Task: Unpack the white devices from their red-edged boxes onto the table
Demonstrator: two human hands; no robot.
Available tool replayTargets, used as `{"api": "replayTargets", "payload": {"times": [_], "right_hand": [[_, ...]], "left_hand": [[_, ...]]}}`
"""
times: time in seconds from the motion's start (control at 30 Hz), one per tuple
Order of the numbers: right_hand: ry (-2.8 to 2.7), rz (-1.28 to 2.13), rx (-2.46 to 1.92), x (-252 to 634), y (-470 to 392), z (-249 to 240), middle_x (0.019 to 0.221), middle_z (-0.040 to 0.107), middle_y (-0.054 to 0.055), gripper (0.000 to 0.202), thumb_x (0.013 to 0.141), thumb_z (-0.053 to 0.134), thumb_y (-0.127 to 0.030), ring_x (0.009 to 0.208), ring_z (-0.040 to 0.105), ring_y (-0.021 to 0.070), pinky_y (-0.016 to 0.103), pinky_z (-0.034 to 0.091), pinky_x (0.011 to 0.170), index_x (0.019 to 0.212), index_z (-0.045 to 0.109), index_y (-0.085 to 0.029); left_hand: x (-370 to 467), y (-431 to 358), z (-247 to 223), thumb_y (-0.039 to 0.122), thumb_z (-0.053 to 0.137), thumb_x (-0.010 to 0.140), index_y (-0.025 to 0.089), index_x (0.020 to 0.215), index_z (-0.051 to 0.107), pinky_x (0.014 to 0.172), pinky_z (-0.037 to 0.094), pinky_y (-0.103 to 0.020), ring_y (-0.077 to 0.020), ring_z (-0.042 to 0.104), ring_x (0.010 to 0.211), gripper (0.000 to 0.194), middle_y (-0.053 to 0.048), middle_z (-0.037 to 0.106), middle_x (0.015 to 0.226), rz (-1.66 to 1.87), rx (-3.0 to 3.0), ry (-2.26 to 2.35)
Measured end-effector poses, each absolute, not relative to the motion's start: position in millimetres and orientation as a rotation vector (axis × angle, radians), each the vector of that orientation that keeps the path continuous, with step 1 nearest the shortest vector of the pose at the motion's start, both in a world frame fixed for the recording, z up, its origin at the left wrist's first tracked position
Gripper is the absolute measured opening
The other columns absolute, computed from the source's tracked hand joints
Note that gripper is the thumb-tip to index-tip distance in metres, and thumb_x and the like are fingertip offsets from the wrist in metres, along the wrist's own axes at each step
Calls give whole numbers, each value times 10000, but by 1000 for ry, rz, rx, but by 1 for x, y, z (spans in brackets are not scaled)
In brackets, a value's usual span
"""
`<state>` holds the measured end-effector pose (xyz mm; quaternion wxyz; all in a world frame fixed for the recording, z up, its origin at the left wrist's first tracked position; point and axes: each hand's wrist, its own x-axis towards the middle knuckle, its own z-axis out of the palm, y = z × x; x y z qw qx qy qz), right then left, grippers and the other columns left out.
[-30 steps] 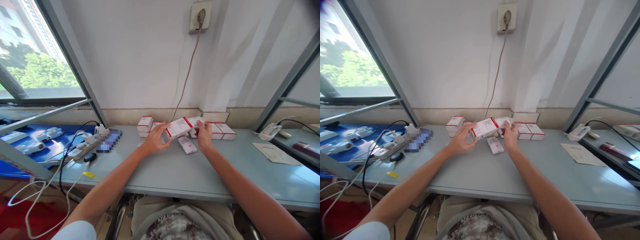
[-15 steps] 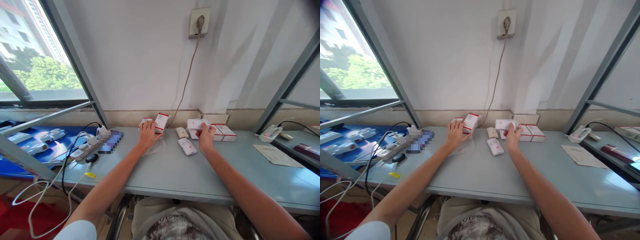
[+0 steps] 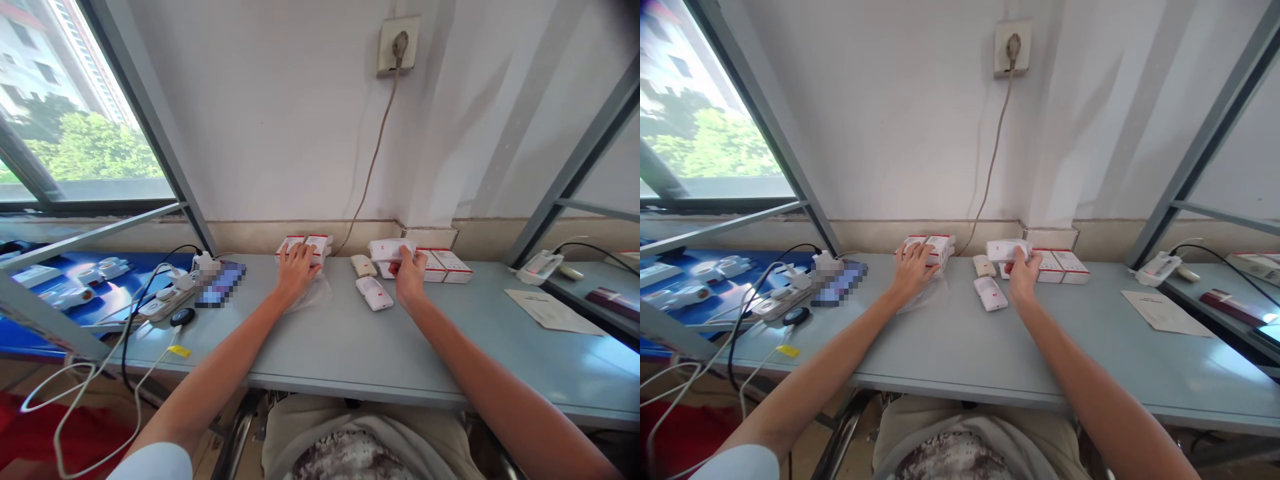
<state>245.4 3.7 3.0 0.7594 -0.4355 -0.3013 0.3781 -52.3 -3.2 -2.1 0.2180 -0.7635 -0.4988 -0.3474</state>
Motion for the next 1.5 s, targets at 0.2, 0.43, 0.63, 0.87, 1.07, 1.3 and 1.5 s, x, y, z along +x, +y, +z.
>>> {"api": "replayTargets", "payload": {"times": [0.2, 0.43, 0.63, 0.87, 1.07, 1.3, 1.5], "right_hand": [[-679, 834, -952, 245, 1, 3, 800, 608, -88, 496, 860, 797, -581, 557, 532, 105, 233, 448, 491, 1058, 437, -302], [-843, 920, -906, 233, -13, 8, 787, 684, -63, 578, 782, 889, -587, 577, 639, 145, 272, 540, 536, 1078, 489, -293], [-1212, 1075, -830, 203, -38, 7, 850, 707, -30, 551, 794, 896, -613, 673, 706, 178, 338, 628, 641, 1045, 537, -279], [-1373, 1066, -737, 205, -37, 8, 819, 636, -19, 492, 869, 758, -724, 725, 671, 182, 359, 614, 686, 898, 586, -264], [-1419, 688, -848, 222, -22, 8, 834, 654, 8, 326, 875, 754, -553, 732, 562, 173, 337, 489, 698, 906, 664, -242], [-1370, 665, -957, 221, -18, 0, 857, 670, 27, 300, 821, 748, -503, 732, 560, 189, 349, 484, 706, 925, 668, -234], [-1360, 745, -938, 222, -28, 9, 898, 656, 14, 415, 775, 858, -570, 736, 541, 173, 325, 481, 672, 944, 662, -246]], "left_hand": [[-51, -4, 0, 371, 607, 1048, 218, 1356, 710, 1289, 272, -632, -406, 609, 1304, 360, -196, 730, 1306, -995, -2065, -1373], [-36, -22, 7, 548, 566, 1111, 205, 1418, 637, 1177, 448, -527, -332, 660, 1269, 466, -167, 717, 1357, -1164, -2164, -1052], [-8, -43, 6, 669, 638, 1053, 224, 1661, 380, 1215, 481, -542, -357, 589, 1453, 795, -201, 606, 1546, -1197, -2409, -876], [-15, -40, 1, 500, 557, 1133, 224, 1712, 277, 1179, 536, -547, -357, 597, 1453, 700, -209, 572, 1581, -1139, -2559, -895], [-19, -43, 7, 384, 584, 1107, 213, 1685, 358, 1157, 558, -539, -345, 632, 1398, 644, -195, 623, 1507, -1124, -2521, -807], [-19, -37, 1, 500, 635, 1094, 218, 1628, 434, 1020, 636, -448, -323, 710, 1309, 636, -174, 696, 1419, -1063, -2431, -767], [-22, -34, 3, 628, 616, 1078, 203, 1648, 453, 1115, 580, -514, -346, 707, 1295, 730, -192, 701, 1407, -1013, -2371, -797]]}}
